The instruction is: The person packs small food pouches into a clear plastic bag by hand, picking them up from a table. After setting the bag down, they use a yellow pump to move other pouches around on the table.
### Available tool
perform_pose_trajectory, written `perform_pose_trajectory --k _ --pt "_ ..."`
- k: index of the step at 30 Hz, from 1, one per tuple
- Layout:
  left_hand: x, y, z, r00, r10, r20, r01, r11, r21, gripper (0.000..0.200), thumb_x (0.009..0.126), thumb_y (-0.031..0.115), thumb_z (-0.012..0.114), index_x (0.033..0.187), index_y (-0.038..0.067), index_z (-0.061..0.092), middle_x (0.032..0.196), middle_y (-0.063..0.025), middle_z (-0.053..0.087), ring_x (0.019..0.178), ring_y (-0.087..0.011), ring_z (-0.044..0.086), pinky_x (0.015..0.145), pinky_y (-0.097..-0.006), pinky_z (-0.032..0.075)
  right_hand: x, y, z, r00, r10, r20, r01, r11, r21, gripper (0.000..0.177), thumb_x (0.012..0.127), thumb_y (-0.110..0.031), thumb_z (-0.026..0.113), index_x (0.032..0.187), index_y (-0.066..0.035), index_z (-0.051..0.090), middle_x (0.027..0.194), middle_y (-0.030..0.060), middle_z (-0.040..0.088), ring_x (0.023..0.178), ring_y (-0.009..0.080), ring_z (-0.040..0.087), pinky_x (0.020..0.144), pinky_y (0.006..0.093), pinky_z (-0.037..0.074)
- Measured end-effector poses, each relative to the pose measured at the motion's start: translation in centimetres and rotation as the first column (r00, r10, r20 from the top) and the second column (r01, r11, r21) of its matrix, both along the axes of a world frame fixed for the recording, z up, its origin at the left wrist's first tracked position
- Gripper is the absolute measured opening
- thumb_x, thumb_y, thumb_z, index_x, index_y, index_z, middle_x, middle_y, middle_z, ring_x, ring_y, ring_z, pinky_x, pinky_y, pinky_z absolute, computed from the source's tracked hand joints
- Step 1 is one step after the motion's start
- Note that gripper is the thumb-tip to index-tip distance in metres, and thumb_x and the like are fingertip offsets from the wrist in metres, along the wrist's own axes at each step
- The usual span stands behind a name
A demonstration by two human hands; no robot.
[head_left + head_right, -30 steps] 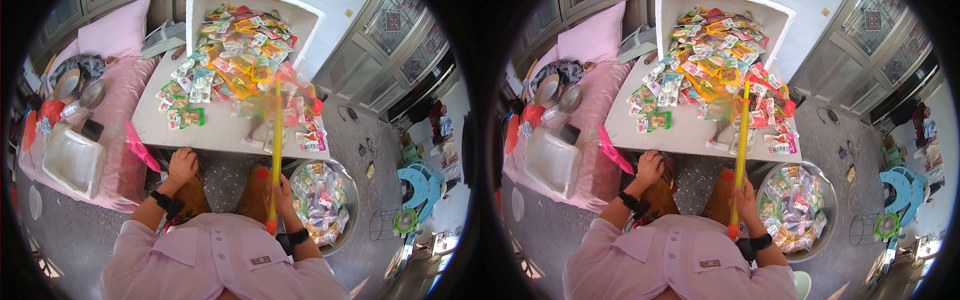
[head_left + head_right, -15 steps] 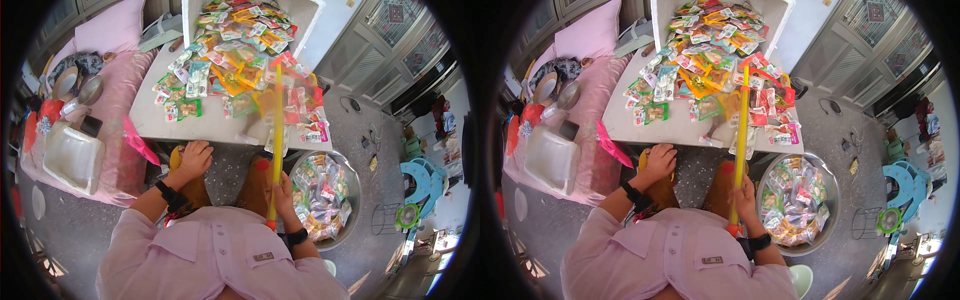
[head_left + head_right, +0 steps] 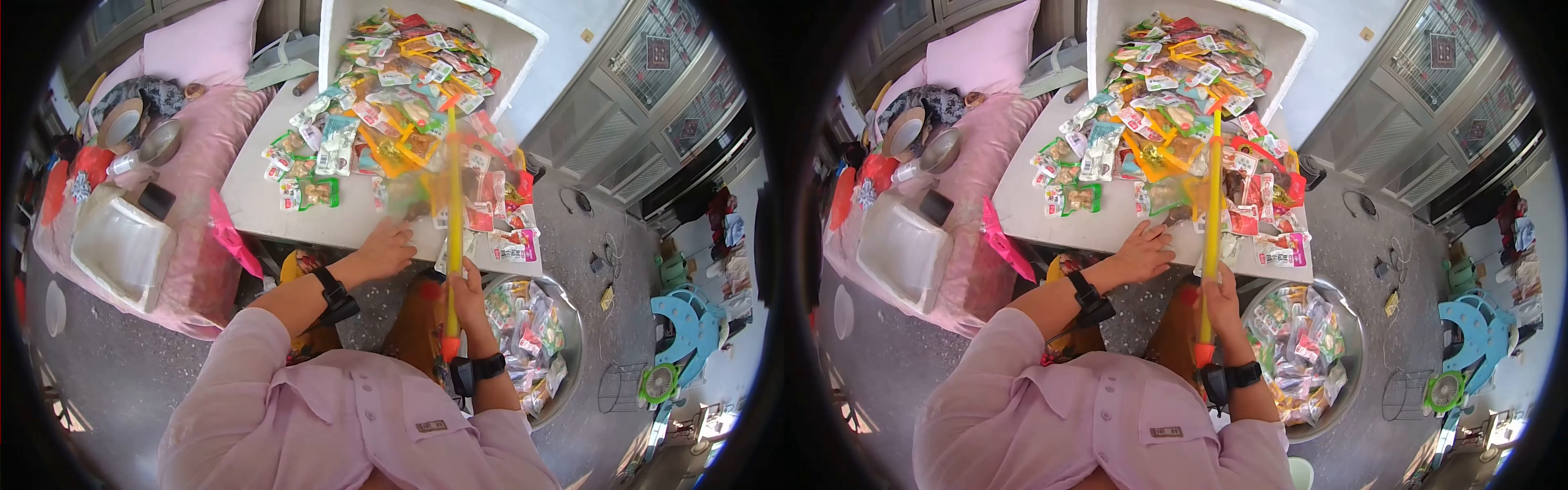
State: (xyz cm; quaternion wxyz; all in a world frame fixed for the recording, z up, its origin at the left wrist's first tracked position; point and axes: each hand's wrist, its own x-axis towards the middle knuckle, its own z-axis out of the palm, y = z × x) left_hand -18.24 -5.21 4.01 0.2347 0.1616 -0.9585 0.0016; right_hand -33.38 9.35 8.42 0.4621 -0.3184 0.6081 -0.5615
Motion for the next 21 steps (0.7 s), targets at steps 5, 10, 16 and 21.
perform_pose_trajectory --k 5,10,16,21 --pt "2.2 -0.7 0.8 0.996 0.086 -0.003 -0.086 0.996 0.016 0.025 0.065 0.029 0.061 0.087 0.016 0.058 0.106 -0.0068 0.047 0.109 -0.0254 0.037 0.092 -0.0472 0.024 1.8 1.7 -1.1 0.996 0.089 -0.026 -0.088 0.996 0.012 0.045 0.083 -0.010 0.043 0.124 -0.006 0.024 0.073 0.0052 0.047 0.049 0.0117 0.048 0.043 0.0231 0.041" --pt "3.0 -0.7 0.1 0.995 0.058 -0.085 -0.056 0.998 0.018 0.027 0.065 0.028 0.062 0.088 0.016 0.057 0.105 -0.0072 0.046 0.108 -0.0253 0.038 0.091 -0.0464 0.025 2.5 4.6 -1.6 0.983 0.183 -0.032 -0.184 0.983 -0.032 0.047 0.082 -0.007 0.042 0.125 -0.007 0.022 0.074 0.0056 0.047 0.050 0.0119 0.049 0.045 0.0241 0.043" --pt "3.5 -0.1 -0.4 0.992 0.058 -0.110 -0.057 0.998 0.014 0.027 0.063 0.027 0.063 0.087 0.016 0.055 0.104 -0.0081 0.046 0.108 -0.0261 0.036 0.089 -0.0480 0.025 2.0 7.0 -2.1 0.975 0.223 -0.005 -0.223 0.974 -0.035 0.050 0.082 -0.006 0.042 0.127 -0.008 0.020 0.077 0.0062 0.048 0.051 0.0116 0.050 0.047 0.0239 0.044" --pt "3.9 0.3 -0.8 0.990 0.046 -0.135 -0.047 0.999 -0.004 0.028 0.063 0.027 0.062 0.088 0.015 0.055 0.104 -0.0080 0.046 0.108 -0.0263 0.036 0.089 -0.0473 0.026 1.4 8.9 -1.9 0.971 0.240 0.001 -0.240 0.971 0.022 0.051 0.083 -0.006 0.043 0.128 -0.009 0.019 0.078 0.0061 0.049 0.051 0.0111 0.050 0.047 0.0241 0.044"
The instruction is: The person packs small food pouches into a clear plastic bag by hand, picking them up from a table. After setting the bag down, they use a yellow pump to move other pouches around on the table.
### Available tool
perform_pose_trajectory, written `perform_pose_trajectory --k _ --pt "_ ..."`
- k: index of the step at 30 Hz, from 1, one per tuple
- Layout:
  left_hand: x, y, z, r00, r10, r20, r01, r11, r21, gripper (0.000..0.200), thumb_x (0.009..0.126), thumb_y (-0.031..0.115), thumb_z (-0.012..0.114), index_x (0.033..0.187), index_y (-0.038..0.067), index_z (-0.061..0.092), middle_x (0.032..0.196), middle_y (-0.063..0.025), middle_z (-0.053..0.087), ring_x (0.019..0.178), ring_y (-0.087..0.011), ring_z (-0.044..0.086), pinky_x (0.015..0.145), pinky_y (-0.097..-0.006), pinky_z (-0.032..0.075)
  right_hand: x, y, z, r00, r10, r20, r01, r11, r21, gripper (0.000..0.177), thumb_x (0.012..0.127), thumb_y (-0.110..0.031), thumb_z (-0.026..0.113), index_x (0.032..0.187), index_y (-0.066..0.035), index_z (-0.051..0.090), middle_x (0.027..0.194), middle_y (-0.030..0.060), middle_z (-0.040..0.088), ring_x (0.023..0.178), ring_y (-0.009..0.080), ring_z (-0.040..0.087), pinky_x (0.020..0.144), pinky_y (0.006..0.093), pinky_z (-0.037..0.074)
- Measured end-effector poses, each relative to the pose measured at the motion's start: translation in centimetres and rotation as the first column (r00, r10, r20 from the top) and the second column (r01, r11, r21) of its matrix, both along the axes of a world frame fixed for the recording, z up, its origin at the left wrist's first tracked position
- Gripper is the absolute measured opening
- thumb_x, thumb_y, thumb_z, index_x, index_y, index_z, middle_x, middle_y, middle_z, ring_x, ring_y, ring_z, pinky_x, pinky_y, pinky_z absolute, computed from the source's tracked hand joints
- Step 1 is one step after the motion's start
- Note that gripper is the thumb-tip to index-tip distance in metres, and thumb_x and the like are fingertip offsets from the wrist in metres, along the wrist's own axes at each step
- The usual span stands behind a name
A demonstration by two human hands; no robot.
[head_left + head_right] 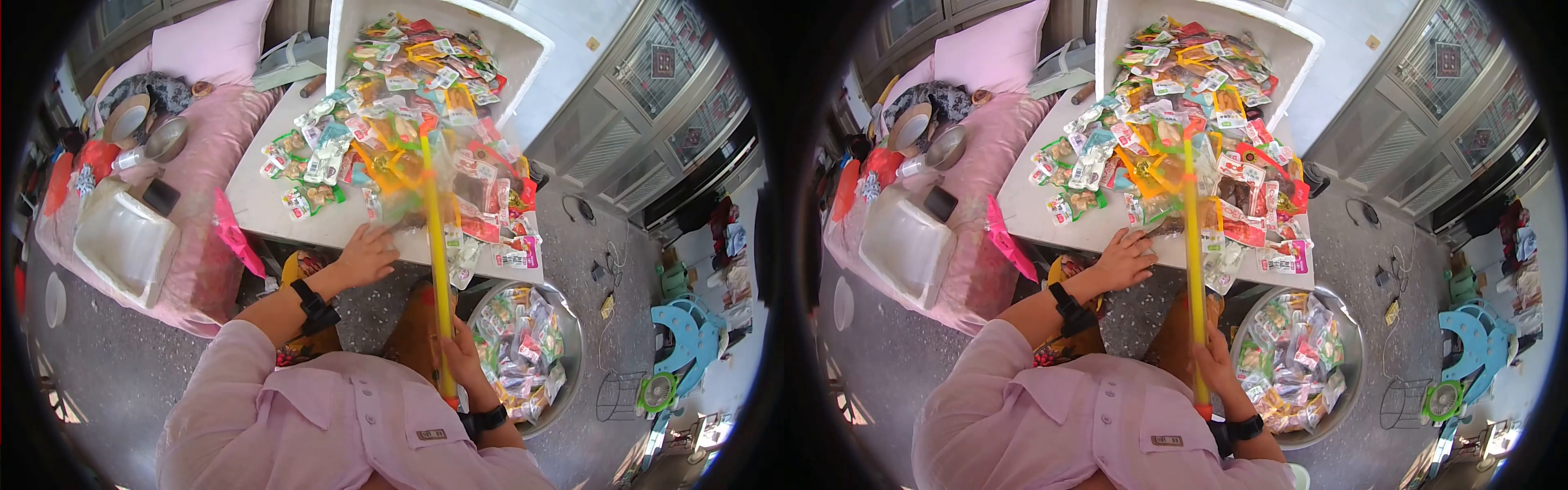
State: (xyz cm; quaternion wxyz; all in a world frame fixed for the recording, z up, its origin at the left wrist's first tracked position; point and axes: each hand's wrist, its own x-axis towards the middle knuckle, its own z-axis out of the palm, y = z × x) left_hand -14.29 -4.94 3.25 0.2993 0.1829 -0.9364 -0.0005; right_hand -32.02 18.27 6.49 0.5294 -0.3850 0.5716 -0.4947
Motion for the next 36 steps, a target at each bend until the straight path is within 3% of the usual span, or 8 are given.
perform_pose_trajectory --k 6,11,17,20,26,29,32,36 --pt "0.0 -0.6 -0.2 1.000 -0.014 -0.023 0.013 0.999 -0.030 0.023 0.066 0.020 0.060 0.087 0.014 0.055 0.100 -0.0063 0.046 0.105 -0.0249 0.038 0.088 -0.0458 0.027 0.0 1.7 -0.4 0.999 -0.031 -0.041 0.029 0.998 -0.059 0.049 0.082 -0.004 0.041 0.127 -0.008 0.021 0.078 0.0041 0.047 0.051 0.0102 0.049 0.047 0.0235 0.043" --pt "0.3 -1.1 0.2 0.999 0.010 -0.040 -0.011 0.999 -0.033 0.024 0.063 0.014 0.061 0.086 0.013 0.055 0.099 -0.0047 0.046 0.105 -0.0249 0.039 0.089 -0.0451 0.028 0.2 -3.4 1.4 0.995 -0.041 -0.091 0.026 0.985 -0.168 0.047 0.081 -0.004 0.042 0.125 -0.007 0.026 0.078 0.0040 0.046 0.052 0.0103 0.049 0.046 0.0232 0.042" --pt "0.7 -1.2 0.3 0.999 0.045 -0.028 -0.046 0.998 -0.037 0.025 0.061 0.012 0.060 0.085 0.012 0.055 0.099 -0.0043 0.047 0.105 -0.0248 0.040 0.089 -0.0447 0.028 0.5 -7.2 2.6 0.988 -0.007 -0.152 0.014 0.999 0.048 0.048 0.080 -0.005 0.044 0.125 -0.006 0.026 0.078 0.0053 0.048 0.050 0.0106 0.050 0.046 0.0236 0.043" --pt "1.0 -1.1 0.1 0.998 0.045 -0.044 -0.047 0.998 -0.037 0.025 0.060 0.012 0.060 0.085 0.011 0.055 0.099 -0.0042 0.047 0.104 -0.0247 0.040 0.089 -0.0442 0.028 0.6 -5.8 0.2 0.976 0.057 -0.210 -0.076 0.993 -0.085 0.050 0.080 -0.005 0.046 0.126 -0.006 0.025 0.076 0.0045 0.049 0.051 0.0106 0.050 0.047 0.0237 0.043" --pt "1.4 -1.7 0.7 0.996 0.073 -0.057 -0.074 0.997 -0.017 0.025 0.060 0.012 0.060 0.085 0.010 0.056 0.098 -0.0046 0.047 0.104 -0.0246 0.040 0.088 -0.0438 0.028 1.4 -1.7 0.3 0.989 0.082 -0.125 -0.079 0.997 0.027 0.052 0.082 -0.006 0.047 0.127 -0.007 0.022 0.073 0.0040 0.050 0.052 0.0100 0.050 0.048 0.0232 0.043" --pt "1.7 -2.1 0.8 0.994 0.101 -0.052 -0.102 0.994 -0.024 0.026 0.061 0.013 0.060 0.086 0.010 0.055 0.098 -0.0058 0.047 0.103 -0.0250 0.040 0.088 -0.0436 0.028 1.2 -1.2 0.4 0.994 0.099 -0.046 -0.101 0.994 -0.048 0.051 0.082 -0.006 0.046 0.127 -0.008 0.023 0.073 0.0040 0.050 0.052 0.0101 0.050 0.048 0.0233 0.043" --pt "1.9 -2.0 0.9 0.990 0.111 -0.086 -0.114 0.993 -0.033 0.027 0.062 0.015 0.061 0.088 0.010 0.055 0.099 -0.0074 0.047 0.103 -0.0257 0.040 0.088 -0.0432 0.028 0.1 -3.9 2.1 0.984 0.025 -0.176 -0.064 0.973 -0.220 0.050 0.082 -0.006 0.045 0.127 -0.008 0.024 0.072 0.0043 0.050 0.051 0.0101 0.050 0.047 0.0236 0.042" --pt "2.7 -0.8 1.1 0.988 0.120 -0.102 -0.123 0.992 -0.019 0.029 0.063 0.017 0.062 0.090 0.010 0.055 0.100 -0.0092 0.046 0.103 -0.0271 0.040 0.087 -0.0423 0.030 -2.7 -12.8 5.9 0.966 -0.089 -0.242 0.050 0.986 -0.160 0.047 0.081 -0.010 0.044 0.125 -0.007 0.027 0.070 0.0056 0.050 0.050 0.0101 0.049 0.044 0.0244 0.041"
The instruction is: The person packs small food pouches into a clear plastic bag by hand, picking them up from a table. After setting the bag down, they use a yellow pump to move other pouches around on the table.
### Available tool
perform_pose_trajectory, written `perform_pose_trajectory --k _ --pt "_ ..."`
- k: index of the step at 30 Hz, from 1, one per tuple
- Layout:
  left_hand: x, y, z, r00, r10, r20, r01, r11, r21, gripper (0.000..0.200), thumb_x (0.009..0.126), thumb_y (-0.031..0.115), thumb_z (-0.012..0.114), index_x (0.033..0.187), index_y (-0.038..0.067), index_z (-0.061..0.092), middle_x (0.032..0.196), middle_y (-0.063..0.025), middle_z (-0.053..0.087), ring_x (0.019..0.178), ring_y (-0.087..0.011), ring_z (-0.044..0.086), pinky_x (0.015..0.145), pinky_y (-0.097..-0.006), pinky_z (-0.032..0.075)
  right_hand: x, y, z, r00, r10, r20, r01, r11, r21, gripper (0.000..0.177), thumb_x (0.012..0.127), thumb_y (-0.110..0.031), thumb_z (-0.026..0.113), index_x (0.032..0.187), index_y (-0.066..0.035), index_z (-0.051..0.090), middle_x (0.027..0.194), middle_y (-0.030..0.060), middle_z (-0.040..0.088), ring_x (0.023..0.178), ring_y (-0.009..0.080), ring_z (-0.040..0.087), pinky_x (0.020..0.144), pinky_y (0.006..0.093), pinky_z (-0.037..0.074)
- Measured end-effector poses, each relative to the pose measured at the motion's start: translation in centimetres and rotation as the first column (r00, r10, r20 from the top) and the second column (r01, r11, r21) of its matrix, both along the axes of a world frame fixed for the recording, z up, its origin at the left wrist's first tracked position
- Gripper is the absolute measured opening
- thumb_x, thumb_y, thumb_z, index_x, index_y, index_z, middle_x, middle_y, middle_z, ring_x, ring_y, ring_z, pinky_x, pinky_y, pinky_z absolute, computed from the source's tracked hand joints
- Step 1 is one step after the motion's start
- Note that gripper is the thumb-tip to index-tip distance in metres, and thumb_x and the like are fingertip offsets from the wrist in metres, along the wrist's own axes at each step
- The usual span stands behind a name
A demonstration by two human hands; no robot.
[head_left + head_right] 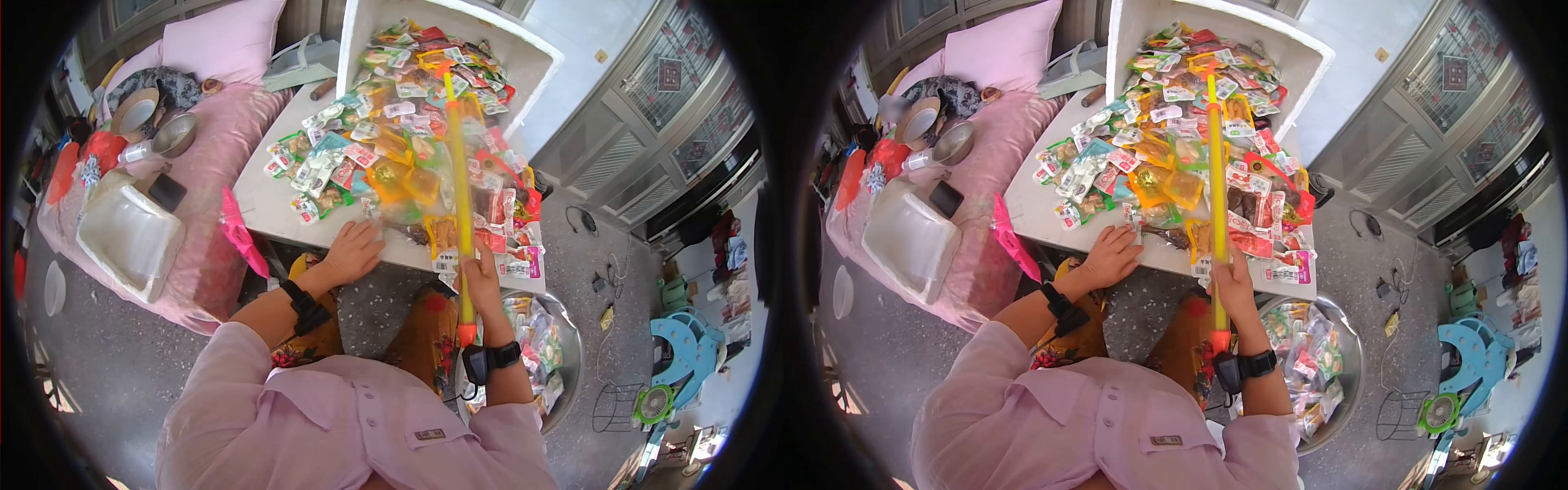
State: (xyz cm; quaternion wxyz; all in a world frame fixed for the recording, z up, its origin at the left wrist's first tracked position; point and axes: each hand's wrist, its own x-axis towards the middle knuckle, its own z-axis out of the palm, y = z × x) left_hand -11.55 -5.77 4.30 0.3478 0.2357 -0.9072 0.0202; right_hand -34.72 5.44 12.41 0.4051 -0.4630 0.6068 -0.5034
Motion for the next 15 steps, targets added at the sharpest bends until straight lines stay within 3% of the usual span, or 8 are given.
perform_pose_trajectory --k 2,4,7,11,14,15 --pt "1.1 0.6 -0.1 1.000 0.012 0.012 -0.012 1.000 0.010 0.029 0.062 0.017 0.062 0.090 0.009 0.055 0.100 -0.0098 0.047 0.102 -0.0276 0.041 0.087 -0.0418 0.031 -1.7 -5.6 -0.3 0.996 -0.067 -0.053 0.063 0.995 -0.080 0.043 0.080 -0.010 0.044 0.122 -0.008 0.033 0.070 0.0059 0.049 0.048 0.0120 0.049 0.044 0.0254 0.042" --pt "2.5 1.3 -0.1 0.999 0.026 0.030 -0.026 0.999 0.027 0.029 0.062 0.017 0.062 0.089 0.009 0.055 0.100 -0.0103 0.047 0.101 -0.0279 0.042 0.087 -0.0413 0.032 -3.9 -11.3 -1.8 0.912 -0.161 -0.377 0.014 0.931 -0.365 0.040 0.079 -0.013 0.045 0.118 -0.008 0.038 0.073 0.0073 0.051 0.051 0.0145 0.051 0.046 0.0269 0.044" --pt "4.5 2.3 -0.6 0.997 0.067 0.048 -0.069 0.996 0.047 0.029 0.061 0.017 0.062 0.088 0.009 0.055 0.099 -0.0103 0.048 0.100 -0.0279 0.043 0.087 -0.0411 0.033 -1.6 -13.0 2.4 0.977 -0.082 -0.197 0.086 0.996 0.015 0.039 0.079 -0.017 0.047 0.116 -0.007 0.039 0.078 0.0091 0.053 0.057 0.0160 0.054 0.048 0.0279 0.046" --pt "5.9 3.0 -2.0 0.992 0.109 0.061 -0.113 0.992 0.055 0.028 0.062 0.014 0.060 0.088 0.008 0.056 0.099 -0.0099 0.047 0.101 -0.0274 0.042 0.087 -0.0406 0.032 -1.6 -13.8 -2.6 0.965 -0.123 -0.232 0.104 0.990 -0.096 0.039 0.079 -0.017 0.047 0.115 -0.007 0.039 0.077 0.0088 0.053 0.056 0.0149 0.053 0.045 0.0279 0.045" --pt "6.0 3.2 -1.8 0.990 0.137 0.046 -0.139 0.989 0.047 0.027 0.061 0.013 0.059 0.087 0.008 0.056 0.099 -0.0099 0.048 0.101 -0.0271 0.043 0.086 -0.0401 0.033 -0.9 -9.7 -3.0 0.997 -0.006 0.081 0.007 1.000 -0.003 0.040 0.080 -0.014 0.046 0.118 -0.008 0.036 0.074 0.0076 0.052 0.053 0.0130 0.052 0.044 0.0259 0.044" --pt "6.0 3.2 -1.7 0.989 0.140 0.038 -0.142 0.989 0.046 0.027 0.061 0.013 0.059 0.087 0.008 0.056 0.099 -0.0098 0.048 0.101 -0.0270 0.043 0.085 -0.0399 0.033 -0.7 -8.0 -2.9 0.999 -0.007 0.041 0.006 1.000 0.015 0.041 0.080 -0.014 0.045 0.119 -0.008 0.034 0.073 0.0070 0.052 0.053 0.0125 0.051 0.044 0.0252 0.043"
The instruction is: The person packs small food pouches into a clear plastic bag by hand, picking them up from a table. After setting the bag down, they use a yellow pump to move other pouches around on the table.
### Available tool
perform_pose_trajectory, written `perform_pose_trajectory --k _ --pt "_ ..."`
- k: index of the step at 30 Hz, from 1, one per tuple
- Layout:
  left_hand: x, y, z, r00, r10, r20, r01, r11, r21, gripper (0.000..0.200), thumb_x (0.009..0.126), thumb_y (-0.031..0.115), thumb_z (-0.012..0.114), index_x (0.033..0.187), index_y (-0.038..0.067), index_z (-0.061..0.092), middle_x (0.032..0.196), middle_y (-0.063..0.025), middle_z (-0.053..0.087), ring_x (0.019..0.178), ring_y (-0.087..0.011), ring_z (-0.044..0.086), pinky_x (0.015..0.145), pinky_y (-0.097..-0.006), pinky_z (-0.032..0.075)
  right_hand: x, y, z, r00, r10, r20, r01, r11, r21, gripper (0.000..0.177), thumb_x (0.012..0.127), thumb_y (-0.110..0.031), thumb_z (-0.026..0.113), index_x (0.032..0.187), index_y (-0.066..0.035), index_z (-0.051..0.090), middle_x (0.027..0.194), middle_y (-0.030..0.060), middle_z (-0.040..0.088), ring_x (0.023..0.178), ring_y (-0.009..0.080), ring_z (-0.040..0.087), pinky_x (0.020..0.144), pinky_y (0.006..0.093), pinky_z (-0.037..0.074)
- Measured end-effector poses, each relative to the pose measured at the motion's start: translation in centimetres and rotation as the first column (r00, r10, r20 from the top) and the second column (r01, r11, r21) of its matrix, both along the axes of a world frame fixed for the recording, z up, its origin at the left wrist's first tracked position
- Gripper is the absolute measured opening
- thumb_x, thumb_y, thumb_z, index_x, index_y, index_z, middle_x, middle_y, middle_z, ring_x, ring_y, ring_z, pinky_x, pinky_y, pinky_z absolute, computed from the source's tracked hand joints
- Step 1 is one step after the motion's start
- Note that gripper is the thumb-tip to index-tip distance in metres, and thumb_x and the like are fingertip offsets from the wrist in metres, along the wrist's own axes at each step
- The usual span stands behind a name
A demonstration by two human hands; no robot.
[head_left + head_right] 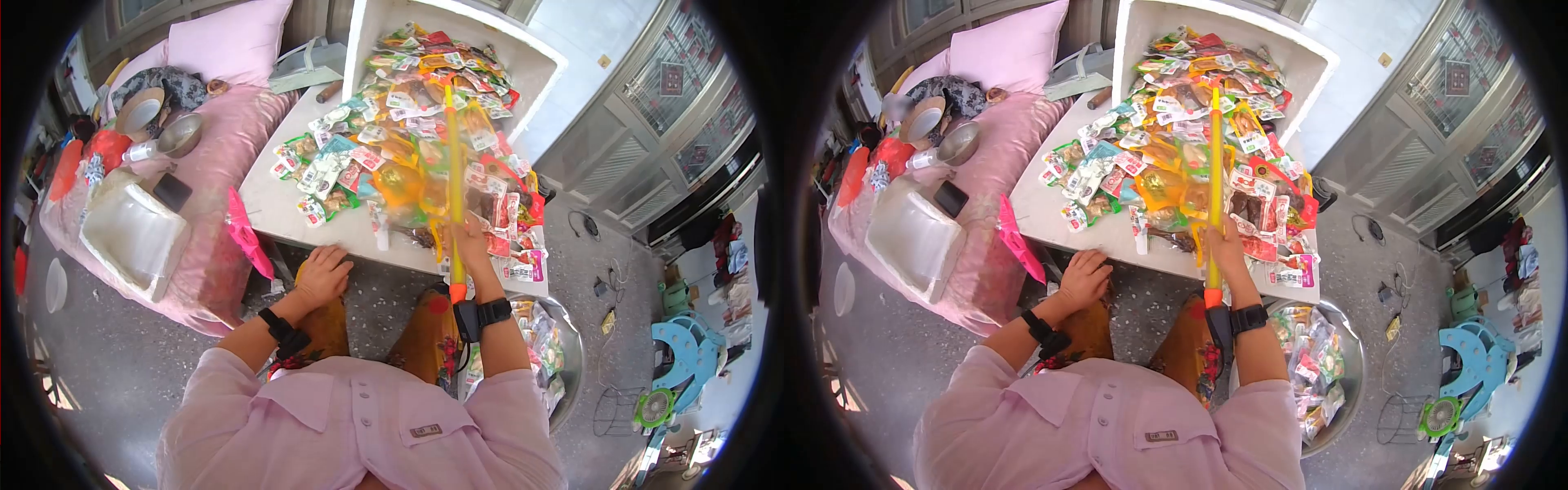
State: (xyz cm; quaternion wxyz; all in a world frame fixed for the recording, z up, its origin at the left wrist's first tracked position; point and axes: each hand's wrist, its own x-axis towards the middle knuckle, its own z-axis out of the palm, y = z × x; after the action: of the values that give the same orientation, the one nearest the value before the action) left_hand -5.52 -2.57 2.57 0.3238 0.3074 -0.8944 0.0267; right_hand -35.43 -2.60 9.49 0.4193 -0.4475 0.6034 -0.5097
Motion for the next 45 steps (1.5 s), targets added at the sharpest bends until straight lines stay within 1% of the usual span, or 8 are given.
perform_pose_trajectory --k 2,7,10,16,23,28,34,45 --pt "-0.1 -0.1 0.0 1.000 0.000 -0.009 0.000 1.000 -0.006 0.027 0.060 0.013 0.059 0.086 0.008 0.056 0.099 -0.0097 0.048 0.100 -0.0269 0.043 0.085 -0.0396 0.034 0.4 3.4 0.4 0.997 0.001 -0.075 0.001 0.999 0.032 0.042 0.081 -0.013 0.044 0.121 -0.009 0.032 0.071 0.0059 0.051 0.052 0.0115 0.051 0.044 0.0236 0.042" --pt "-0.1 -0.3 -0.5 1.000 0.009 -0.006 -0.009 1.000 0.005 0.027 0.060 0.014 0.060 0.086 0.008 0.055 0.099 -0.0095 0.048 0.100 -0.0266 0.044 0.086 -0.0402 0.033 1.9 10.5 -1.1 0.999 -0.046 0.029 0.042 0.989 0.144 0.043 0.082 -0.011 0.043 0.123 -0.009 0.029 0.065 0.0039 0.049 0.046 0.0109 0.047 0.043 0.0228 0.041" --pt "-0.1 -0.3 -0.4 1.000 0.011 -0.017 -0.011 1.000 -0.005 0.027 0.060 0.013 0.060 0.086 0.008 0.055 0.098 -0.0093 0.048 0.099 -0.0266 0.044 0.085 -0.0404 0.033 2.6 13.2 -1.6 0.997 -0.072 0.019 0.070 0.994 0.080 0.043 0.083 -0.011 0.042 0.124 -0.008 0.028 0.064 0.0038 0.048 0.046 0.0106 0.047 0.043 0.0226 0.041" --pt "-0.3 -0.5 -0.6 0.999 0.001 -0.032 -0.002 0.999 -0.040 0.027 0.059 0.012 0.060 0.085 0.007 0.055 0.097 -0.0090 0.047 0.097 -0.0269 0.044 0.082 -0.0406 0.034 1.9 8.9 -0.3 0.994 -0.098 0.044 0.101 0.992 -0.072 0.043 0.081 -0.010 0.043 0.123 -0.009 0.031 0.068 0.0040 0.047 0.048 0.0102 0.047 0.042 0.0231 0.041" --pt "-0.2 -0.4 -0.5 0.999 0.001 -0.044 -0.002 0.999 -0.034 0.025 0.059 0.011 0.059 0.083 0.007 0.056 0.096 -0.0090 0.047 0.097 -0.0267 0.044 0.082 -0.0400 0.035 0.1 3.1 0.9 0.997 -0.082 -0.009 0.082 0.997 0.009 0.043 0.082 -0.012 0.042 0.123 -0.009 0.031 0.069 0.0046 0.048 0.045 0.0104 0.046 0.041 0.0233 0.041" --pt "-0.2 -0.3 -0.2 0.999 0.004 -0.036 -0.005 1.000 -0.028 0.024 0.059 0.012 0.059 0.082 0.007 0.056 0.096 -0.0090 0.048 0.097 -0.0263 0.045 0.082 -0.0398 0.035 2.4 7.1 0.6 0.980 -0.159 0.120 0.138 0.976 0.169 0.043 0.082 -0.012 0.043 0.123 -0.009 0.029 0.070 0.0059 0.049 0.045 0.0110 0.047 0.042 0.0242 0.042" --pt "-0.3 -0.3 0.0 0.999 0.006 -0.042 -0.008 0.999 -0.037 0.024 0.058 0.012 0.059 0.082 0.007 0.056 0.095 -0.0090 0.047 0.097 -0.0263 0.045 0.080 -0.0395 0.035 1.3 14.1 -2.3 0.996 -0.046 0.073 0.047 0.999 -0.014 0.042 0.083 -0.011 0.043 0.123 -0.009 0.030 0.069 0.0057 0.049 0.046 0.0108 0.048 0.043 0.0232 0.041" --pt "-0.5 -0.5 -0.5 0.998 0.025 -0.053 -0.027 0.999 -0.033 0.023 0.059 0.011 0.059 0.082 0.007 0.056 0.095 -0.0087 0.047 0.096 -0.0266 0.044 0.080 -0.0396 0.035 0.9 -5.7 2.9 0.997 -0.024 -0.074 0.023 1.000 -0.020 0.041 0.080 -0.017 0.048 0.118 -0.010 0.036 0.071 0.0066 0.051 0.050 0.0144 0.051 0.043 0.0273 0.042"
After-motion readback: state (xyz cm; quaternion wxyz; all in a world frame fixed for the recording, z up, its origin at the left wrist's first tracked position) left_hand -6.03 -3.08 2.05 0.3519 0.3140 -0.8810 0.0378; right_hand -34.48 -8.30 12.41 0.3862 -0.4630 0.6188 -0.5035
